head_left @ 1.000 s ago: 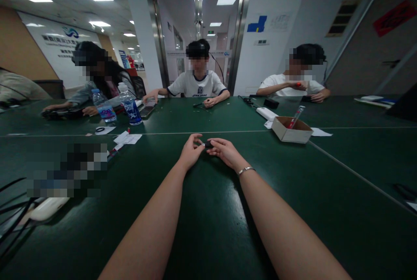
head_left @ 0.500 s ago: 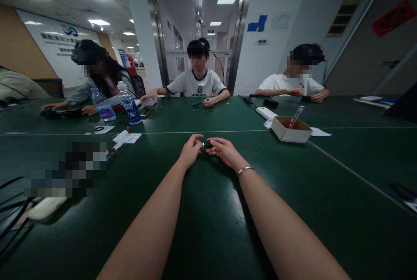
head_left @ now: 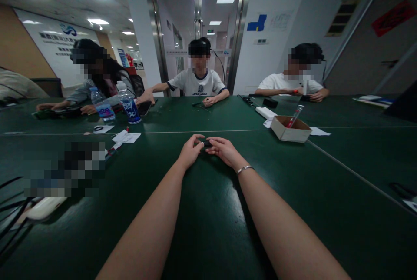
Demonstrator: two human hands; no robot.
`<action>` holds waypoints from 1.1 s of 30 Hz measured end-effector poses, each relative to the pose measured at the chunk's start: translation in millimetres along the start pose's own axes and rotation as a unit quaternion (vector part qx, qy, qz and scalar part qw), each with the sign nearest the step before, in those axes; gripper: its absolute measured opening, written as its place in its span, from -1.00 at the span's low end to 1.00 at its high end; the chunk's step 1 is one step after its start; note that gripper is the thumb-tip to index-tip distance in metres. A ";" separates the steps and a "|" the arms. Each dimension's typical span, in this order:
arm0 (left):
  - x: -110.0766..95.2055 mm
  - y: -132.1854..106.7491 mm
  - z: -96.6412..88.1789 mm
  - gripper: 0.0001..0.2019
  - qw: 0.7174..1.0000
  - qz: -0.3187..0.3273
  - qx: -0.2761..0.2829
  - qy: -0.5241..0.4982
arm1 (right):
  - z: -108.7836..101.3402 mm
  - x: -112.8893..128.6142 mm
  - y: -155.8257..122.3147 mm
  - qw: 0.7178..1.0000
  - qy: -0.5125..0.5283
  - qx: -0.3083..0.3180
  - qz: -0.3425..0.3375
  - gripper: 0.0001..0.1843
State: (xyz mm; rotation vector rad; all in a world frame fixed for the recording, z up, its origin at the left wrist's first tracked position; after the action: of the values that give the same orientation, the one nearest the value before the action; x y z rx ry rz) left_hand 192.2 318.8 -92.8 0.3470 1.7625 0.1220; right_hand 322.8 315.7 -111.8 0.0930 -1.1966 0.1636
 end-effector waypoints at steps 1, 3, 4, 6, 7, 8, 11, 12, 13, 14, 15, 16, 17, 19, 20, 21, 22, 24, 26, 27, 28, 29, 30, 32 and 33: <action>-0.6 0.2 -0.2 -0.69 1.000 0.005 -0.002 0.001 | 0.1 -0.1 0.1 1.000 0.000 0.000 0.000 -0.92; -1.0 0.6 1.5 -0.70 1.000 0.010 0.005 -0.003 | 0.0 -0.3 0.3 1.000 0.000 -0.001 0.000 -0.93; -0.8 0.7 2.7 -0.72 1.000 0.009 0.011 -0.005 | -0.2 -0.4 0.4 1.000 0.000 -0.002 0.000 -0.94; -0.2 0.7 4.5 -0.72 1.000 0.006 0.019 -0.007 | -0.5 -0.4 0.3 1.000 0.000 -0.005 0.001 -0.95; -0.2 0.7 4.6 -0.72 1.000 0.006 0.019 -0.006 | -0.5 -0.4 0.2 1.000 0.000 -0.006 0.001 -0.95; -0.4 0.6 4.0 -0.73 1.000 0.008 0.016 -0.005 | -0.3 -0.3 0.1 1.000 0.001 -0.005 0.002 -0.94; -1.4 0.4 3.0 -0.74 1.000 0.014 0.011 -0.004 | 1.0 0.3 -0.4 1.000 0.001 0.000 0.001 -0.92; -1.1 0.4 3.4 -0.74 1.000 0.013 0.014 -0.005 | 1.2 0.5 -0.5 1.000 0.001 0.001 0.001 -0.92; -0.5 0.4 4.3 -0.74 1.000 0.011 0.019 -0.006 | 1.3 0.7 -0.6 1.000 0.002 0.001 0.000 -0.92; 0.5 0.5 5.0 -0.73 1.000 0.007 0.023 -0.006 | 1.0 0.7 -0.6 1.000 0.002 0.000 0.001 -0.92; 1.6 0.7 5.0 -0.72 1.000 0.003 0.024 -0.005 | 0.6 0.6 -0.6 1.000 0.002 -0.002 0.001 -0.93; 2.4 1.0 4.2 -0.73 1.000 0.001 0.020 -0.004 | 0.3 0.4 -0.5 1.000 0.002 -0.003 0.002 -0.93; 2.9 1.2 3.0 -0.73 1.000 0.001 0.014 -0.004 | 0.0 0.3 -0.4 1.000 0.001 -0.003 0.003 -0.93; 2.6 1.5 0.4 -0.71 1.000 0.005 0.001 -0.006 | 0.0 0.0 -0.2 1.000 -0.002 -0.001 0.004 -0.93; 2.1 1.5 0.1 -0.70 1.000 0.007 0.000 -0.007 | 0.4 -0.1 -0.1 1.000 -0.003 0.002 0.003 -0.94; 1.8 1.3 0.5 -0.70 1.000 0.008 0.002 -0.007 | 0.6 0.0 0.0 1.000 -0.003 0.004 0.002 -0.94; 1.5 0.9 1.3 -0.72 1.000 0.006 0.006 -0.007 | 0.8 0.0 0.0 1.000 -0.002 0.005 0.001 -0.94; 1.1 0.2 2.4 -0.72 1.000 0.003 0.012 -0.005 | 0.3 0.1 0.0 1.000 -0.001 0.001 0.000 -0.95; 0.5 -0.4 1.9 -0.71 1.000 0.002 0.008 0.000 | 0.3 0.2 -0.1 1.000 -0.001 -0.001 0.001 -0.94; 0.4 -0.5 1.3 -0.70 1.000 0.002 0.004 0.004 | 0.6 0.2 -0.2 1.000 -0.001 -0.001 0.002 -0.94; 0.6 -0.5 0.7 -0.69 1.000 0.002 0.001 0.008 | 0.8 0.1 -0.4 1.000 -0.001 0.000 0.004 -0.94; 1.0 -0.4 0.3 -0.68 1.000 0.002 -0.002 0.011 | 0.9 0.1 -0.5 1.000 -0.001 0.000 0.005 -0.94; 1.5 -0.2 0.0 -0.67 1.000 0.002 -0.004 0.013 | 0.8 0.1 -0.6 1.000 -0.001 0.000 0.007 -0.94; 2.6 0.3 -0.5 -0.66 1.000 0.002 -0.008 0.014 | 0.6 0.2 -0.8 1.000 0.000 0.000 0.007 -0.94; 3.1 0.7 -0.8 -0.66 1.000 0.002 -0.010 0.014 | 0.7 0.3 -0.9 1.000 0.000 0.001 0.007 -0.94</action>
State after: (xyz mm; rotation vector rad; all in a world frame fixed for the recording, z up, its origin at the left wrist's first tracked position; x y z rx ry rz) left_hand 191.1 320.4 -95.4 0.3361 1.7866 0.1474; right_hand 322.4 314.7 -111.3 0.0868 -1.1977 0.1761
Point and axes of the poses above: each hand's wrist, its own y-axis towards the middle knuckle, its own z-axis out of the palm, x = y × z, the point moved 9 cm from there along y, towards the middle knuckle, and after that the axes turned 1 degree about -x, right-handed, at the moved point
